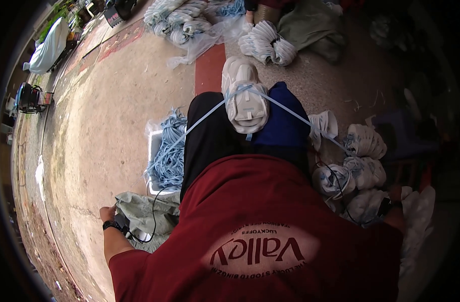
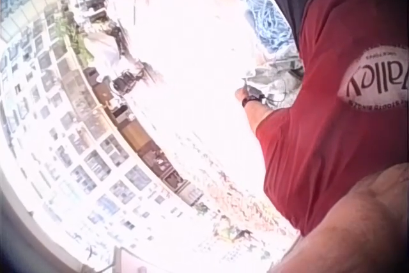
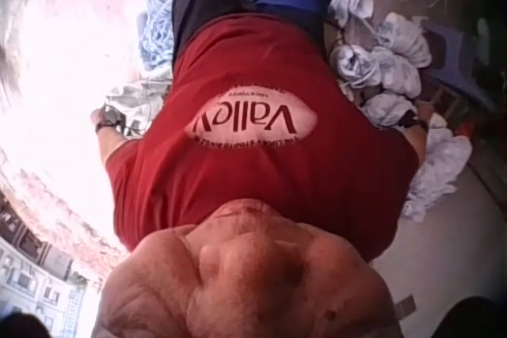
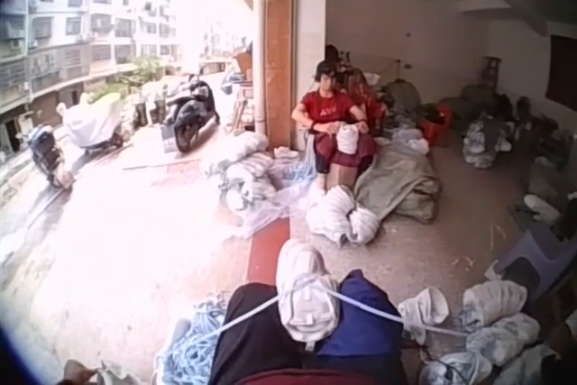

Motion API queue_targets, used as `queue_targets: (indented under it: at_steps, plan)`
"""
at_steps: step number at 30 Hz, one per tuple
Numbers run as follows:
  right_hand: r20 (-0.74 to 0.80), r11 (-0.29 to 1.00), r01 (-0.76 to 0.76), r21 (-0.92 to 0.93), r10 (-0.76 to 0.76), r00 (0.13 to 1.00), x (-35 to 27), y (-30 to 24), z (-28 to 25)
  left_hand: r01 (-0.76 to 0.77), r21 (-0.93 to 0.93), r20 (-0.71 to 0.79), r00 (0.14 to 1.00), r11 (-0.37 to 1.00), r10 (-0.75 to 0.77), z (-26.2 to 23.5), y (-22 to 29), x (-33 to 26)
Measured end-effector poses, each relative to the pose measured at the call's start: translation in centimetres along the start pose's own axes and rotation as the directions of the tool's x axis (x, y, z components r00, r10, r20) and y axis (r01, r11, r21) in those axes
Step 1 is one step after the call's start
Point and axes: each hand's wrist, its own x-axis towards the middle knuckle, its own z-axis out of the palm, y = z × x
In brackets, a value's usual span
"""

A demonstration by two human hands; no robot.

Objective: Lacing a white sneaker by hand with a blue shoelace.

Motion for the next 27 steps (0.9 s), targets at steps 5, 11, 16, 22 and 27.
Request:
queue_targets:
  at_steps: [5,11,16,22,27]
  plan:
    - [0.027,0.289,-0.037,0.957,0.038,0.999,19.1,-19.4,-12.6,0.08,-0.493,0.288,0.955,0.866,0.075,3.1,14.5,-5.2]
    - [-0.181,-0.418,-0.193,0.888,-0.702,0.689,25.8,-28.5,-46.8,-0.007,-0.749,0.62,0.342,0.662,0.706,5.5,40.0,-14.2]
    - [-0.286,-0.074,0.406,0.911,-0.822,0.493,30.3,-33.6,-55.8,-0.466,-0.561,0.794,-0.069,0.684,0.604,7.7,50.3,-18.5]
    - [-0.725,0.418,0.657,0.627,0.004,0.689,33.8,-36.4,-54.9,-0.469,-0.745,0.345,0.339,0.475,0.875,11.8,52.9,-15.8]
    - [-0.225,-0.768,0.033,0.64,-0.146,0.963,34.6,-38.9,-54.2,-0.468,-0.816,0.162,0.378,0.339,0.911,13.1,52.3,-15.1]
